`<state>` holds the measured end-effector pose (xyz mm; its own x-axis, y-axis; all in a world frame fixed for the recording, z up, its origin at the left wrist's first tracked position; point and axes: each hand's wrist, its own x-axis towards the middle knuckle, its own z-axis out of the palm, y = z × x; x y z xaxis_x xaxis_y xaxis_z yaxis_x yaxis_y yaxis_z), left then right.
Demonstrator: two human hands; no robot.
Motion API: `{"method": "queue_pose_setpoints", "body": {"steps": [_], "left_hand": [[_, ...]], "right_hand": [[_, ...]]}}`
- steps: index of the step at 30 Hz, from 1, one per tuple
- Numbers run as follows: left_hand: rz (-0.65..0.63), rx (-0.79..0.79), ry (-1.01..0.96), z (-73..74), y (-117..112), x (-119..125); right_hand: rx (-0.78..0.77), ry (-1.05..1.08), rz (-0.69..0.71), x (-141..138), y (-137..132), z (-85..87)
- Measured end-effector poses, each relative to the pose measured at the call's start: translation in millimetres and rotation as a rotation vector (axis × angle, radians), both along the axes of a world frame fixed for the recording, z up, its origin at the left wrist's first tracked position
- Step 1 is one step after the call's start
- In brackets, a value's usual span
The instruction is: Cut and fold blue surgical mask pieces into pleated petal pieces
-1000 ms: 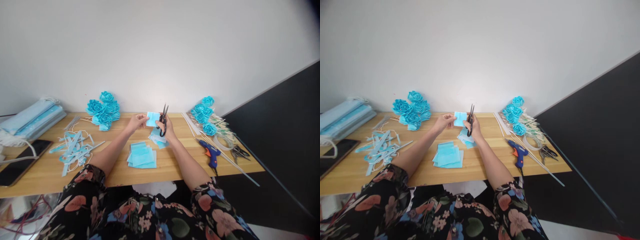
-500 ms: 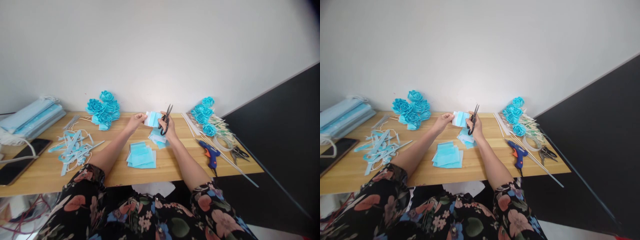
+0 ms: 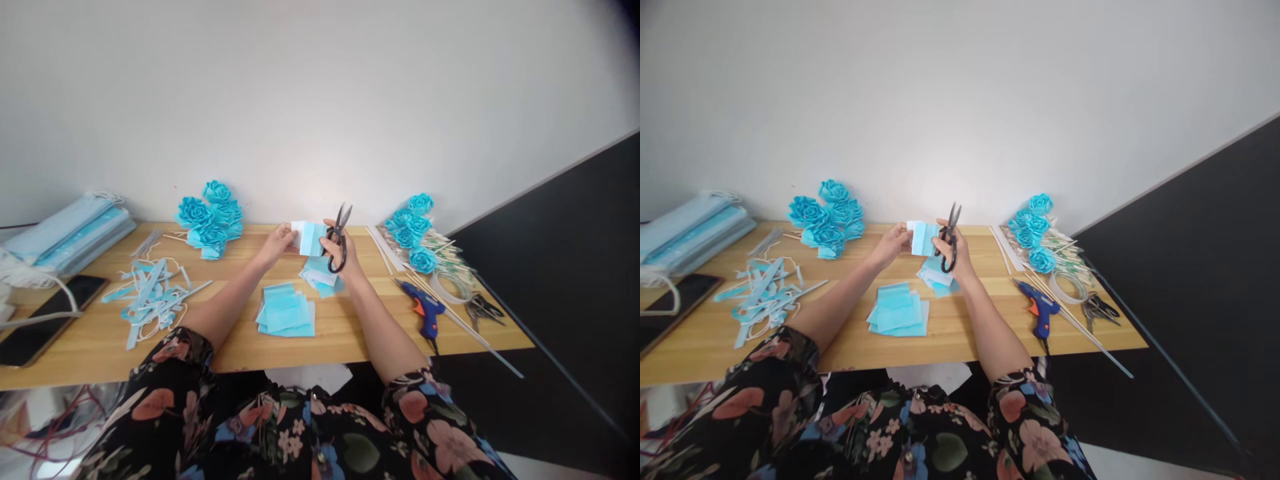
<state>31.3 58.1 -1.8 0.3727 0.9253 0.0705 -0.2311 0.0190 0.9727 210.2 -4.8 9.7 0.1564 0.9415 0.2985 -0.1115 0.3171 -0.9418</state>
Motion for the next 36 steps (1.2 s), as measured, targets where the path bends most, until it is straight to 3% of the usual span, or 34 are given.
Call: {"method": "queue_pose_setpoints", "body": {"steps": [8, 14, 19, 24, 29, 36], "left_hand": [[-0.194, 0.066, 0.041, 4.4, -8, 3], [-0.205, -0.037, -0.034, 11.8, -10, 4], [-0.138, -0.013, 0.046, 12.7, -10, 8], [-0.017, 0.013, 0.037, 18.7, -20, 2], [0.061, 0.068, 0.076, 23.5, -37, -5], [0.179, 0.157, 0.094, 4.3, -44, 2]], "right_hand": [[-0.011, -0.151, -0.071, -1, 2, -4.9], [0.003, -0.172, -0.086, 1, 4, -6.9], [0.026, -0.209, -0.105, 0, 3, -6.1], [0.041, -0.113, -0.117, -1, 0, -2.8], [-0.012, 0.010, 0.059, -6, -6, 4.5], [-0.050, -0.087, 0.131, -19, -9, 0.4]]}}
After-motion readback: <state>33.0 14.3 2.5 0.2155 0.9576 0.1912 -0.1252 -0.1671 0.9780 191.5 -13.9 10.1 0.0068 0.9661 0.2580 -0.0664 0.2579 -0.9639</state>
